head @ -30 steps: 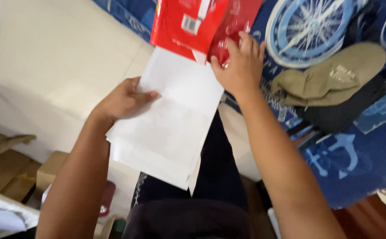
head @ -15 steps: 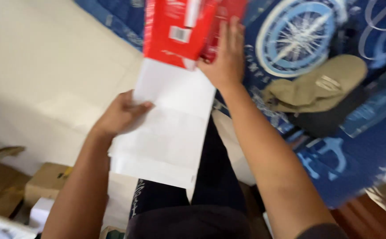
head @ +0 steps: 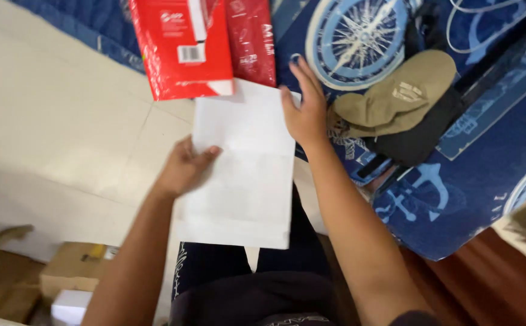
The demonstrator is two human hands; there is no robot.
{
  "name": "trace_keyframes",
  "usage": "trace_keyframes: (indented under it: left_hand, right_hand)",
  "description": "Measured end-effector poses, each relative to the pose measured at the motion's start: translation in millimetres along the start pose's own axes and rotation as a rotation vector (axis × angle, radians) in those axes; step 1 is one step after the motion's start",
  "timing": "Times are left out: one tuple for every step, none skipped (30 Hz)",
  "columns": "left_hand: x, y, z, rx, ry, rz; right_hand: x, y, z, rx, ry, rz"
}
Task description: The person sorts through a large stack of papers on a table, wiping them with a cloth and placing them into a clear plastic bin. They also handle a red package of paper and a yellow envelope, eventually moving to the floor to continue organizing the items.
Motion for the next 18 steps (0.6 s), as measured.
trace_keyframes:
  left_hand:
    - [-3, -12, -2, 0.035, 0.022, -0.077]
    - [-2, -27, -2, 0.022, 0.019, -0.116]
    - [1, -43, -4, -0.005, -0.047, -0.048]
    - [0, -61, -4, -0.045, -0.095, 0.019]
    - [-2, -70, -16, -0.071, -0.08, -0.019]
    - [-8, -81, -24, -0.069, -0.077, -0.05]
    - [-15, -92, -31, -0.068, -0.074, -0.081]
    - [-18, -101, -40, -0.083, -0.071, -0.102]
    - [-20, -106, -48, -0.013, -0.084, -0.176]
    - [-23, -112, -55, 0.058, -0.098, -0.244]
    - [-16, -125, -53, 0.044, -0.096, -0.259]
    - [-8, -134, -53, 0.066, -0.095, -0.222]
    - [2, -141, -51, 0.088, -0.094, -0.184]
    - [8, -152, -52, 0.101, -0.095, -0.184]
    - [16, -163, -52, 0.07, -0.143, -0.17]
    - [25, -171, -51, 0.049, -0.198, -0.15]
    - [22, -176, -62, 0.071, -0.205, -0.144]
    - [23, -180, -72, 0.073, -0.282, -0.14]
  right_hand:
    - [5, 14, 16, 0.071, -0.038, 0.012]
    - [15, 21, 38, 0.106, -0.059, 0.015]
    - [29, 28, 61, 0.238, -0.13, -0.134]
    - [42, 36, 92, 0.368, -0.211, -0.275]
    - [56, 37, 117, 0.402, -0.244, -0.264]
    - [72, 39, 153, 0.424, -0.466, -0.288]
    - [85, 40, 192, 0.444, -0.688, -0.317]
    - [94, 41, 204, 0.466, -0.701, -0.312]
    - [102, 42, 216, 0.456, -0.739, -0.254]
    - [109, 44, 227, 0.438, -0.776, -0.195]
    - [110, 52, 225, 0.454, -0.789, -0.19]
    - [117, 51, 219, 0.503, -0.857, -0.426]
    - [121, 48, 211, 0.546, -0.918, -0.665]
    - [130, 51, 205, 0.539, -0.915, -0.677]
    - [138, 53, 198, 0.523, -0.912, -0.656]
    - [145, 53, 186, 0.499, -0.899, -0.64]
    - [157, 62, 175, 0.483, -0.886, -0.656]
    - [168, 75, 166, 0.463, -0.914, -0.487]
Point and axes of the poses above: each hand's wrist, its own z-axis away from the middle knuckle, its own y-axis out of the back of the hand, x = y × z, the point moved 5 cm from there along -z, towards the middle knuckle, and after that the axes turned 14 degrees about y, right-handed, at the moved point
